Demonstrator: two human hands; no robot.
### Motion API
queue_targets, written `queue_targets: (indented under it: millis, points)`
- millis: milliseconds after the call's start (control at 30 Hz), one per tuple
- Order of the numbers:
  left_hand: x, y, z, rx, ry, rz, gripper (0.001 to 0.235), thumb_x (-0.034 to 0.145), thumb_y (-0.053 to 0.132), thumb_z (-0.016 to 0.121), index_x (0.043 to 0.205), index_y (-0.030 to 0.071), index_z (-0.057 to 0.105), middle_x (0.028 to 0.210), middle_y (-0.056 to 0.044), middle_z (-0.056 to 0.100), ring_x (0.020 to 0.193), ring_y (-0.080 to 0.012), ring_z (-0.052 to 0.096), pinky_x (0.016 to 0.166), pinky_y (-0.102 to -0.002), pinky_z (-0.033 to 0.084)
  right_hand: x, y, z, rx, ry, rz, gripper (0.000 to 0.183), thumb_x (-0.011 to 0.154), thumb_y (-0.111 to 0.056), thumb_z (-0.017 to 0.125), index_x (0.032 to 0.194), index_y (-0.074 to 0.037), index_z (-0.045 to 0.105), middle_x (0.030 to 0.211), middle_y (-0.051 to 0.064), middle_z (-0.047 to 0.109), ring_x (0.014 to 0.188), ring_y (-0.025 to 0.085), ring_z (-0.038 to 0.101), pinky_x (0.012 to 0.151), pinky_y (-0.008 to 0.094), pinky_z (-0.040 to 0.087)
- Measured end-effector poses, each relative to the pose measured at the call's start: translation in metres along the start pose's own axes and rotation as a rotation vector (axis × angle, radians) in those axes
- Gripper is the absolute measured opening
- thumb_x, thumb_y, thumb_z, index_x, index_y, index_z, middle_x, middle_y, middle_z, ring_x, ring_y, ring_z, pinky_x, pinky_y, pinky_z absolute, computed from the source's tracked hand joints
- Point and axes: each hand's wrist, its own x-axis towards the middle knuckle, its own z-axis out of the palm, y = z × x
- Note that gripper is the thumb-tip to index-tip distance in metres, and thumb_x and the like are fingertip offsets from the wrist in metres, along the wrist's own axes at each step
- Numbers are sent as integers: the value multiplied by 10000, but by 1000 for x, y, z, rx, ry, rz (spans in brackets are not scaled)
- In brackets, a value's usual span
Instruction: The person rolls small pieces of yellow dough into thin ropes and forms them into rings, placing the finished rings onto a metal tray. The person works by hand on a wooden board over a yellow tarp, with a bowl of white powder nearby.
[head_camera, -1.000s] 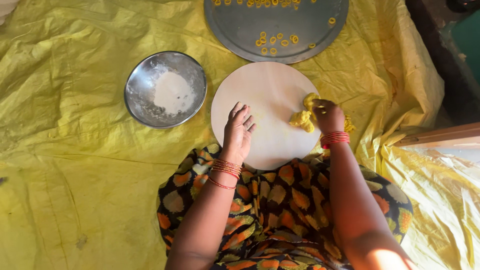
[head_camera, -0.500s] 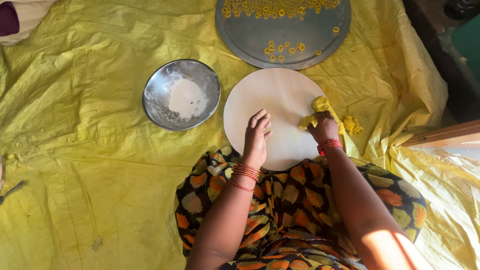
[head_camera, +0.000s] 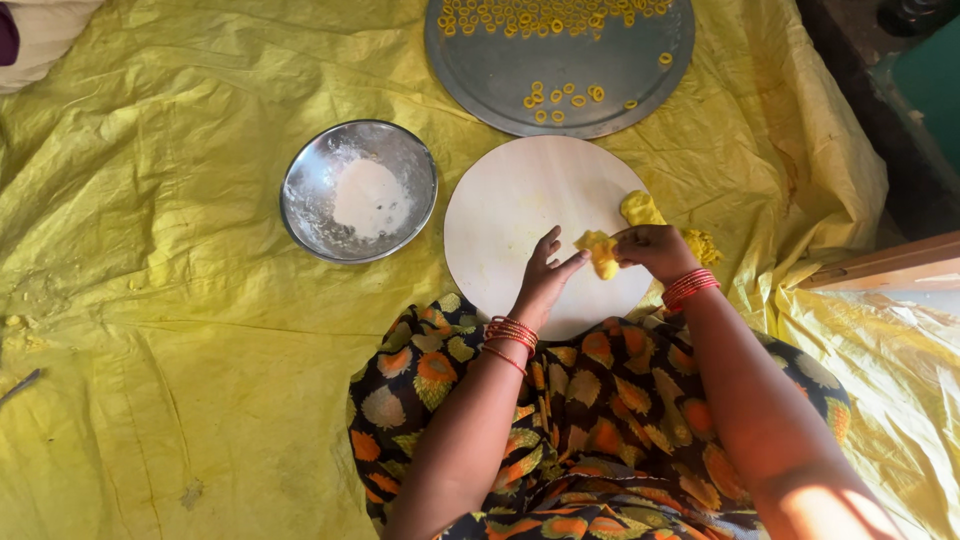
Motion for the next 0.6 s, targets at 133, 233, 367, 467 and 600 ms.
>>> queue_targets:
  millis: [133, 233, 367, 467, 600]
  points:
    - [7, -2, 4, -116, -161, -145, 1024, 781, 330, 848, 1603, 198, 252, 1516, -148, 421, 1301, -266, 525, 981, -466, 499, -13, -10, 10, 203, -152, 19, 323, 869, -58, 727, 1128, 126, 667, 961, 153, 747, 847, 206, 738, 796, 326, 621]
    - [12, -5, 10, -221, -241, -189, 958, 733, 324, 863, 1527, 190, 344, 1385, -94, 553, 1179, -235, 604, 838, -426, 572, -16, -13, 8, 239, -176, 40, 335, 875, -58, 714, 1154, 121, 664, 979, 123, 739, 856, 179, 726, 804, 316, 604]
    - [23, -20, 17, -127, -118, -210, 759, 767, 299, 851, 1399, 142, 461, 1236, -80, 642, 992, -202, 679, 698, -398, 595, -11, -23, -6, 291, 87, -69, 271, 896, -43, 684, 1125, 101, 668, 941, 124, 732, 787, 187, 710, 755, 313, 593]
    - [38, -36, 26, 65, 47, -141, 736, 762, 283, 841, 1378, 151, 460, 1187, -112, 658, 881, -238, 694, 640, -428, 578, -12, -36, -26, 438, 333, -127, 212, 933, -36, 682, 1115, 73, 678, 929, 107, 716, 794, 172, 700, 764, 286, 579]
    - [70, -36, 35, 456, 317, 240, 800, 767, 415, 934, 1311, 90, 445, 1086, -183, 710, 898, -311, 724, 793, -408, 586, -15, -53, -39, 561, 430, -191, 157, 948, -9, 721, 1074, 76, 680, 922, 101, 719, 810, 176, 700, 773, 285, 574]
